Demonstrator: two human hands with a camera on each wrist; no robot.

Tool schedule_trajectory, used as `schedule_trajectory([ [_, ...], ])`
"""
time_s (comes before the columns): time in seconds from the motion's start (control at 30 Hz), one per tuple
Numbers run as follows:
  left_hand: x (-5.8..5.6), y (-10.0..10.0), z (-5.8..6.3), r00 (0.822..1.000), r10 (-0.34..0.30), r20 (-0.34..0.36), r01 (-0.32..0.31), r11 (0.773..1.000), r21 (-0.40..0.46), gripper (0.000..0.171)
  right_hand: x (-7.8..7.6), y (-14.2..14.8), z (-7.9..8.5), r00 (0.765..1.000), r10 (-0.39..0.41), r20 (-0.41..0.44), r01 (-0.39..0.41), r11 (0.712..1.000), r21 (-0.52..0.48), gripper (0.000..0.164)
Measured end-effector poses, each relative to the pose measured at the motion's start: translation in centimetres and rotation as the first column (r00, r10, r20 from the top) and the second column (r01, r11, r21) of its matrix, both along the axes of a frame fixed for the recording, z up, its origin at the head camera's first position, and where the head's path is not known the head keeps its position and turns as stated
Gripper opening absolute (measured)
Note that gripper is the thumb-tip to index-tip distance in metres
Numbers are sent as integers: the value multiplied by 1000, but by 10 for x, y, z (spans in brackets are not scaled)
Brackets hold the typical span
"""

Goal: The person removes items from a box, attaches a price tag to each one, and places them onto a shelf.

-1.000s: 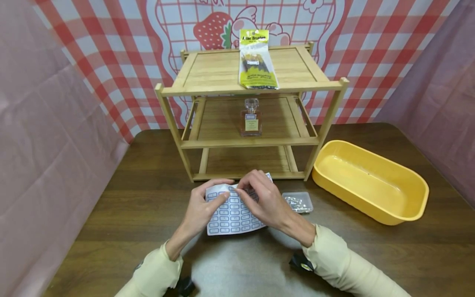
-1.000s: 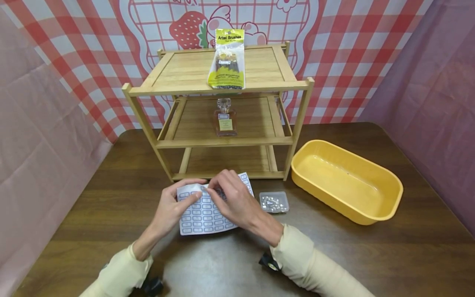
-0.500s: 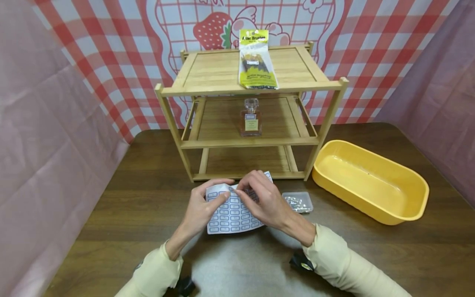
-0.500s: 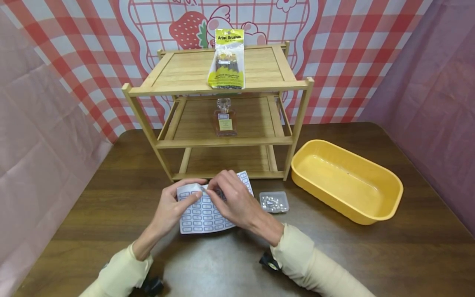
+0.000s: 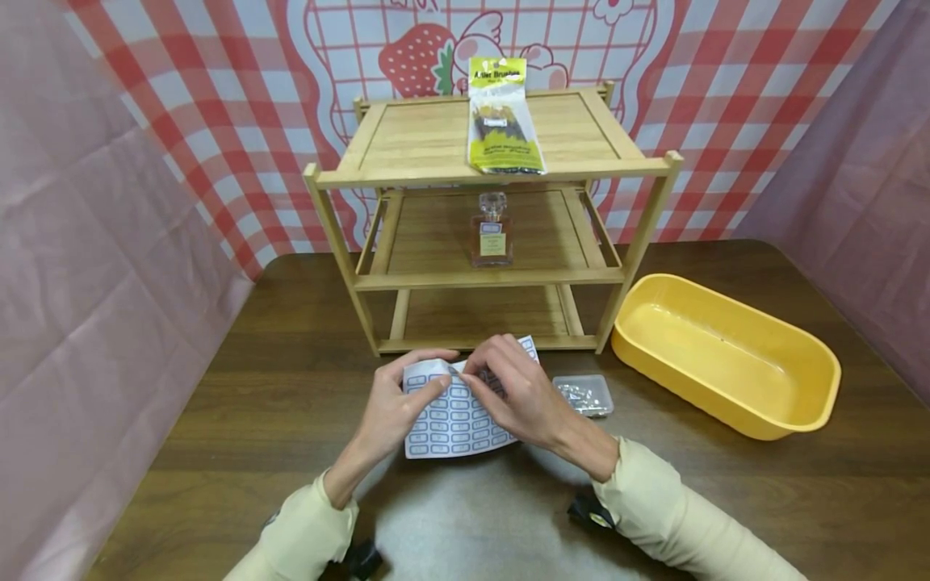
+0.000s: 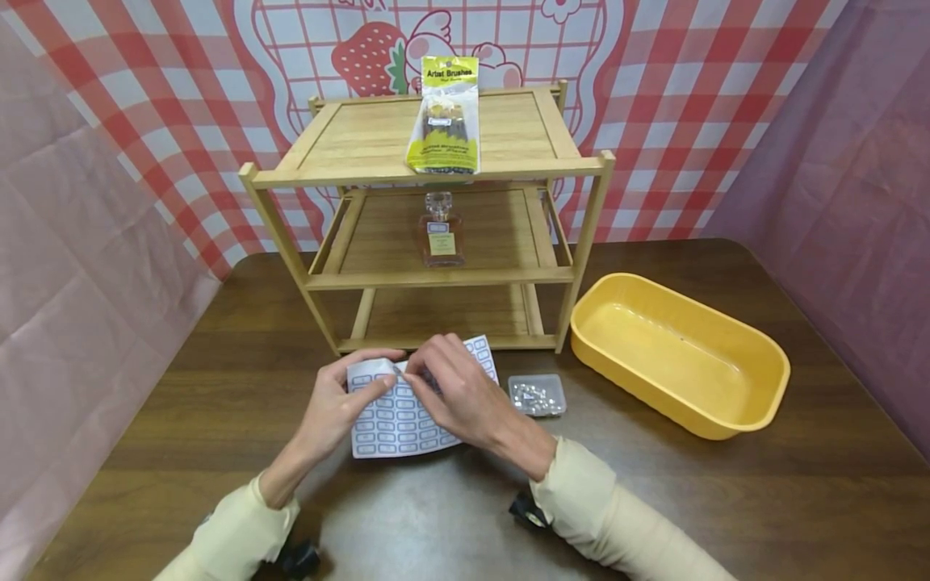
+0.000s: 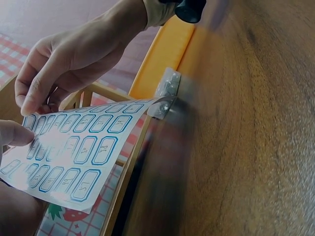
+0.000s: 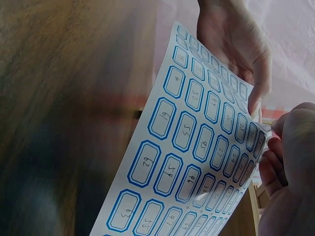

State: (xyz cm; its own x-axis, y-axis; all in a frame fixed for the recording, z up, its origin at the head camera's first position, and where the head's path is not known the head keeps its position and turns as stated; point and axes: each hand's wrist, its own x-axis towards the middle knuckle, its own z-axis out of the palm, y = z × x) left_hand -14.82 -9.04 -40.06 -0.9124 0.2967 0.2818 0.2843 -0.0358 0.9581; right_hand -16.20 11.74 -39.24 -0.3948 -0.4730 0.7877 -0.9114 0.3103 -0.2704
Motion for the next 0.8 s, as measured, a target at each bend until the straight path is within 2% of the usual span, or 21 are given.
schedule_trajectory([
  [0.23,0,0,1,1000,-3,9,3,1000,-8,31,-1,1,-1,999,10,-35,-10,1000,7,9],
  [0.8,1,0,1,1000,0,15,0,1000,21,30,-1,2,-2,999,9,-31,-8,1000,12,8],
])
